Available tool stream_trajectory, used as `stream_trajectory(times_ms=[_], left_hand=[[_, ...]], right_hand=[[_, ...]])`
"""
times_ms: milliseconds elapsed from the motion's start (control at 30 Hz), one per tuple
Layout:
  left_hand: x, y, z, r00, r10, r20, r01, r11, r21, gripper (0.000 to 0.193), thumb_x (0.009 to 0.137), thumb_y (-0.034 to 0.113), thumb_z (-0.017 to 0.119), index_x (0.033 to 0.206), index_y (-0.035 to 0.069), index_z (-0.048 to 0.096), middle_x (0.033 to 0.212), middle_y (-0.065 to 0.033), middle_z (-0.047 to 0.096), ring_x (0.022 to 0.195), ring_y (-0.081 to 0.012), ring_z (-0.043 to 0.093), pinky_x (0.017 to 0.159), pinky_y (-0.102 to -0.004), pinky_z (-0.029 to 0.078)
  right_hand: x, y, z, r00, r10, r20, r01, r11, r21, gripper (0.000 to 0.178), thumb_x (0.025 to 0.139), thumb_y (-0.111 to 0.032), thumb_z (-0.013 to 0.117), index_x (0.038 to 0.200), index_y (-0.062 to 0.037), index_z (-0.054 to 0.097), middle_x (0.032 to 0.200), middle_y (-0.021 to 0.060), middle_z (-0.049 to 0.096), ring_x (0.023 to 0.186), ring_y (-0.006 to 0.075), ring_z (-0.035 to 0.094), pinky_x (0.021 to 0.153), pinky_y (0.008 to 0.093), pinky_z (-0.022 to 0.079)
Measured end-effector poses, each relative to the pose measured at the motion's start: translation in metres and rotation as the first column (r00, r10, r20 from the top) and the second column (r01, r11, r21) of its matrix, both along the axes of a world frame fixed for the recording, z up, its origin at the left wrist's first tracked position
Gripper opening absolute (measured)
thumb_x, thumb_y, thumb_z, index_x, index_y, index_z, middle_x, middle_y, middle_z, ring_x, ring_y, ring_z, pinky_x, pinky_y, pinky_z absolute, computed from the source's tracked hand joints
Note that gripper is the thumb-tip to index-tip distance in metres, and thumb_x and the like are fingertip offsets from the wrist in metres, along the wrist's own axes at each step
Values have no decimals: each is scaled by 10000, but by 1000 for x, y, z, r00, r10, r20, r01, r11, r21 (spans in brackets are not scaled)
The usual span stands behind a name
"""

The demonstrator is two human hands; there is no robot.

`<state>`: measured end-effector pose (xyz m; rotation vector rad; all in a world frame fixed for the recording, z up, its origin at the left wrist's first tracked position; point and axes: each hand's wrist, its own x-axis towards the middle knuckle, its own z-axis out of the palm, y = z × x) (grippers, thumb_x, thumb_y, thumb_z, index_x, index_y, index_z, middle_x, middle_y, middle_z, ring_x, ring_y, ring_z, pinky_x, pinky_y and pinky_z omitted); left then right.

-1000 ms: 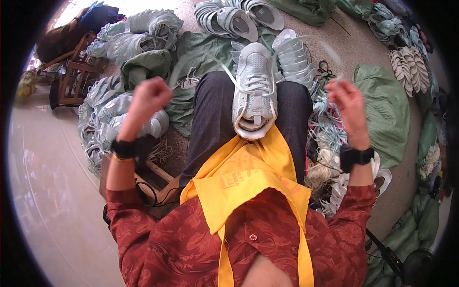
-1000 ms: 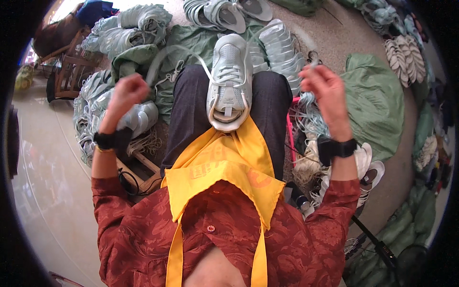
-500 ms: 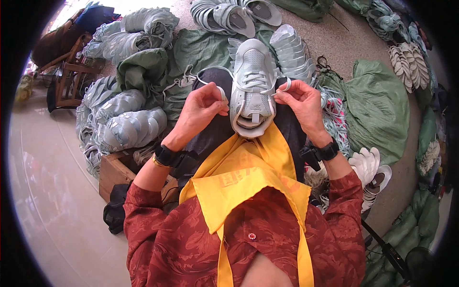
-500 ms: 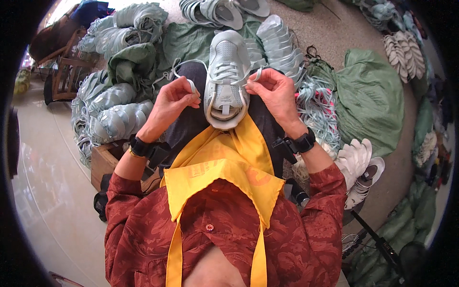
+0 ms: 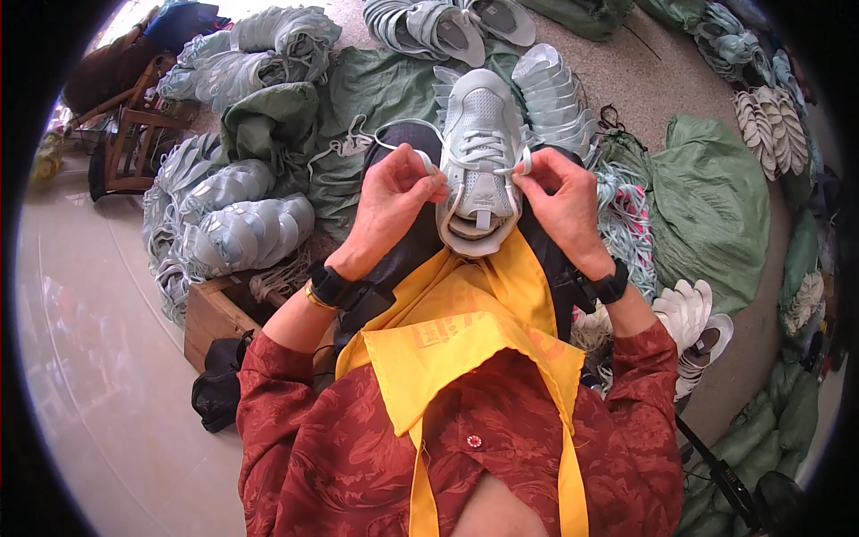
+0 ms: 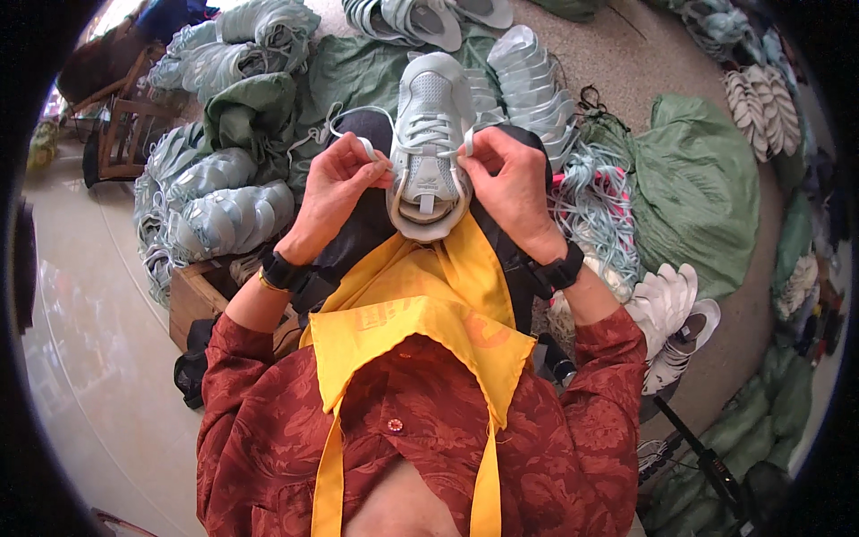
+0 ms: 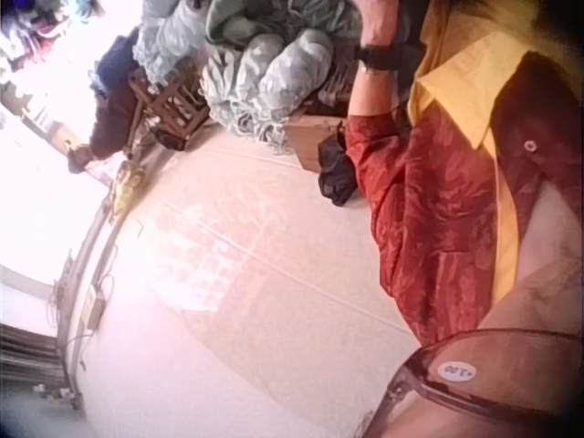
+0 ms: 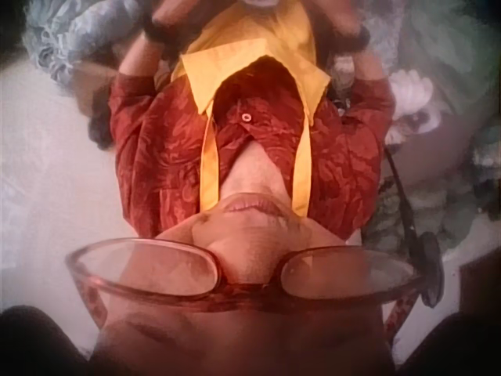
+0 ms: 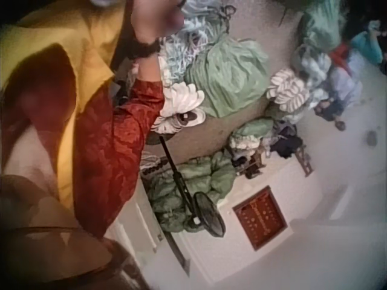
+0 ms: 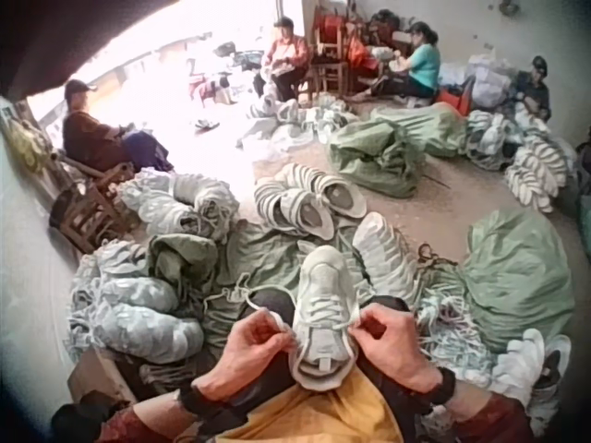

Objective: The person sits on the floor surrounded by piles of shoes and laces a single white sneaker. They thread the laces through the eyelets, pull them tight, and tie a knot. Finally, they insert a red insole into the shoe.

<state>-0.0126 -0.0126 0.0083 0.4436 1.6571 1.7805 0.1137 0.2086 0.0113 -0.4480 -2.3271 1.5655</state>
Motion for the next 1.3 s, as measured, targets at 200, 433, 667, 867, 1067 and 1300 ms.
stream_trajectory(times_ms=[200,433,667,867,1067,1300], left_hand=[[0,6,-8,999,19,45,-22,998,66,131,986,7,681,924,30,568,1008,-60,692,900,-104,689,843,-264,595],[0,13,-12,985,47,-167,-65,992,-104,156,958,-48,672,894,15,545,973,-54,678,846,-89,662,785,-241,569],[3,16,-12,936,52,-348,-131,970,-206,160,928,-55,676,877,10,539,903,-32,668,798,-79,644,731,-244,536],[18,24,3,576,-17,-817,-196,968,-158,161,849,-70,697,864,-5,551,732,-57,595,694,-92,611,646,-295,503],[8,20,-10,928,59,-369,-162,953,-256,164,911,3,712,886,5,549,812,-1,659,741,-47,607,638,-237,481],[15,22,0,866,114,-487,-258,936,-238,205,891,12,741,897,19,537,747,9,588,681,-49,522,602,-245,449]], right_hand=[[6,7,-14,999,-36,21,40,974,-224,86,910,-35,760,932,1,684,836,4,739,775,58,696,724,229,555],[17,5,-13,999,-45,25,48,989,-137,103,918,-62,761,936,4,685,828,16,740,760,66,701,703,237,561],[19,2,2,998,-35,42,36,999,-20,104,898,-60,778,920,-10,689,809,28,738,726,99,714,691,253,568],[16,-1,13,984,54,-167,0,952,305,176,828,-47,815,954,-27,693,862,72,680,724,195,692,661,306,549],[12,-5,17,985,127,-119,-68,912,405,201,831,-56,795,993,-2,690,946,113,659,774,254,675,693,350,549],[11,-11,15,999,36,-4,-33,948,316,188,852,-17,717,1034,7,674,912,151,666,828,301,692,727,394,551]])
